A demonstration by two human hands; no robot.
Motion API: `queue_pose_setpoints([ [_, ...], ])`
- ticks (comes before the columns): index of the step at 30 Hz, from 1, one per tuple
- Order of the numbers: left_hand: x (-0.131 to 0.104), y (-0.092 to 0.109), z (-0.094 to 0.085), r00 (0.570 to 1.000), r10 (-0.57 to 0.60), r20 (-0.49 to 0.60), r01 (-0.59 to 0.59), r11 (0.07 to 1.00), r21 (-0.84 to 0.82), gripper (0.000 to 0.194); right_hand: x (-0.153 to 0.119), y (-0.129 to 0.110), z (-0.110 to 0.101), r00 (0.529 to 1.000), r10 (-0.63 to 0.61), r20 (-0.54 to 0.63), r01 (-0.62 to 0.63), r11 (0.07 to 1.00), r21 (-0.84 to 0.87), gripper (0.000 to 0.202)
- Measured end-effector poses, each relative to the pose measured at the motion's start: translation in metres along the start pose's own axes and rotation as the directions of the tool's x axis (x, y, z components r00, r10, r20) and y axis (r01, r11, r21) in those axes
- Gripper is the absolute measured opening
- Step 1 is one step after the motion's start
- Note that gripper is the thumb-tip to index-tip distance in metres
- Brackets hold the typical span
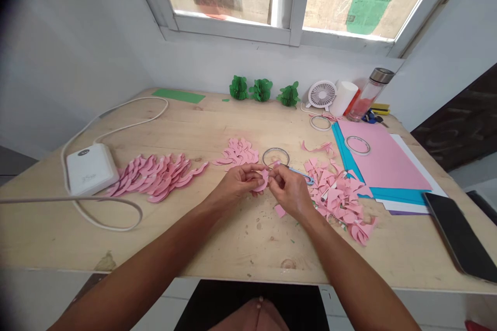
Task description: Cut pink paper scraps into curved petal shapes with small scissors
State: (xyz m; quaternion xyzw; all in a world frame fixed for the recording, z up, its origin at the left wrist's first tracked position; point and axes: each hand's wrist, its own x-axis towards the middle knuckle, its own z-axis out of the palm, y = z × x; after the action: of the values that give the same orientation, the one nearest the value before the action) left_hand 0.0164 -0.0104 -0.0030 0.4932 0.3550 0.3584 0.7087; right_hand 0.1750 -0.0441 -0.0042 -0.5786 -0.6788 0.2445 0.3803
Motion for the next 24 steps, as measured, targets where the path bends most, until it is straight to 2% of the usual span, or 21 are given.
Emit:
queue_pose_setpoints([
  [4,0.0021,-0.0014,-0.0014,1.000,0.014,-0.014,-0.014,1.000,0.002,0.036,0.0008,0.0005,-0.0006,0.999,0.029,0.017,-0.030,0.998,0.048,0.006],
  [13,0.0042,-0.0028,-0.0028,0.991,0.025,-0.132,-0.030,0.999,-0.036,0.043,0.0031,0.0077,0.0010,0.994,0.061,0.087,-0.079,0.973,0.217,0.009],
  [19,0.0033,-0.0016,-0.0019,0.995,0.017,-0.097,-0.018,1.000,-0.010,0.038,0.0043,0.0047,-0.0010,0.995,0.060,0.077,-0.082,0.937,0.340,0.011],
  [24,0.0028,-0.0017,-0.0022,0.997,0.013,-0.078,-0.012,1.000,0.013,0.038,0.0044,0.0007,-0.0020,0.994,0.081,0.069,-0.100,0.931,0.350,0.011],
])
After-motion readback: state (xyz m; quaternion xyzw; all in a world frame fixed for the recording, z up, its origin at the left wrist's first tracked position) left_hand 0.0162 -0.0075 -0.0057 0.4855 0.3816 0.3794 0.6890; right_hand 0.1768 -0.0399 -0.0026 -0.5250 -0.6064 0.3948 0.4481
